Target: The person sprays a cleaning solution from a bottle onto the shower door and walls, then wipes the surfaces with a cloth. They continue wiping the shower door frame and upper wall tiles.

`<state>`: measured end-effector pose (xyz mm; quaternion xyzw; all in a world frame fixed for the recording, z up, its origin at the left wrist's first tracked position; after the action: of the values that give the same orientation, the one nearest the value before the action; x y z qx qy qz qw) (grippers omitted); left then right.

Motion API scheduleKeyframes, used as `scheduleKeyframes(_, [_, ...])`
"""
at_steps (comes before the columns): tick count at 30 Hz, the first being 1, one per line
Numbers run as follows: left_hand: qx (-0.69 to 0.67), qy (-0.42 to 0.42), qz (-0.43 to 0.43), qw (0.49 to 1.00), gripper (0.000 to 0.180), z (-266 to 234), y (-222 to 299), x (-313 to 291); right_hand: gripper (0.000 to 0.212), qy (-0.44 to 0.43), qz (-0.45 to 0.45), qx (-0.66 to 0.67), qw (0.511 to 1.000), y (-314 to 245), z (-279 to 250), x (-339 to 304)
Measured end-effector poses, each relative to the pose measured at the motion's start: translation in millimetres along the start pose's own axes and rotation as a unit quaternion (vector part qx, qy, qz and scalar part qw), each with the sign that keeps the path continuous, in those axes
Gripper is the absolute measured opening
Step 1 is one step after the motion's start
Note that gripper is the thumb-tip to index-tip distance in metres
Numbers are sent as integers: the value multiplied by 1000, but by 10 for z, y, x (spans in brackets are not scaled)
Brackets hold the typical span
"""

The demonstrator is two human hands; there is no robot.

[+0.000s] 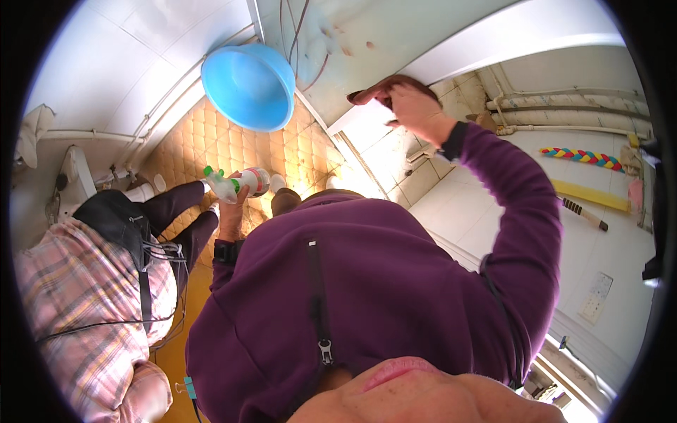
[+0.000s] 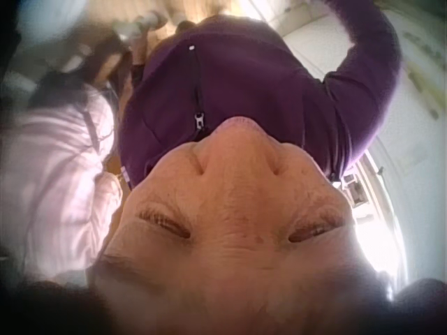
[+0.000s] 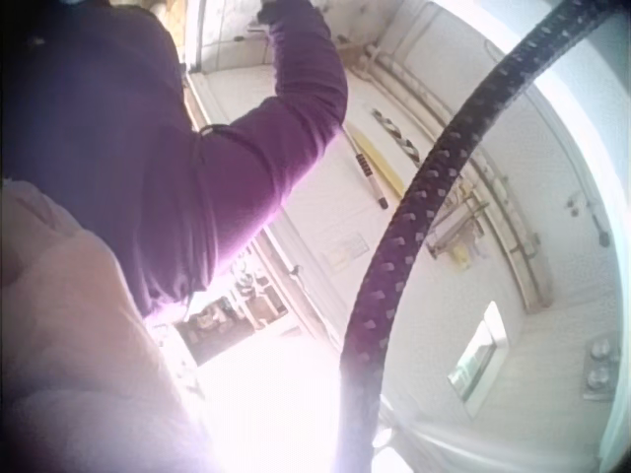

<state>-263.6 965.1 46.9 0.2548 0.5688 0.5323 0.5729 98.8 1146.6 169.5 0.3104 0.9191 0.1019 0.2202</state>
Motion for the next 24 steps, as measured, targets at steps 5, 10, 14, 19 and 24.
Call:
scheduleKeyframes(5, [-25, -28, 6, 999, 42, 186, 237, 193, 65, 44, 70, -248, 965, 601, -1573, -548])
scheduleKeyframes(10, [-54, -55, 65, 995, 37, 512, 436, 152, 28, 413, 76, -335, 844, 867, -3280, -1350])
scheduleKeyframes(14, [-50, -55, 83, 994, 37, 620, 405, -7, 29, 438, 131, -360, 813, 750, -2965, -1531])
scheduleKeyframes(19, [-54, -33, 97, 993, 42, 487, 174, -259, 19, 281, 144, -257, 913, 160, -950, -691])
scheduleKeyframes(24, [-51, 2, 83, 995, 41, 154, -160, -611, 17, 170, -3, -129, 977, -664, 972, 30])
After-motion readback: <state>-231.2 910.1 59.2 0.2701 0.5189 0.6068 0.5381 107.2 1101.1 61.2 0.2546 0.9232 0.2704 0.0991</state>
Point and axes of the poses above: each hand's wrist, its own x-axis towards the middle knuckle, its own z-axis out of the palm, y = z × x, the point moved 7 cm from there along x, towards the middle knuckle, and after that the axes turned 12 degrees about -x, right-handed, at the moved point
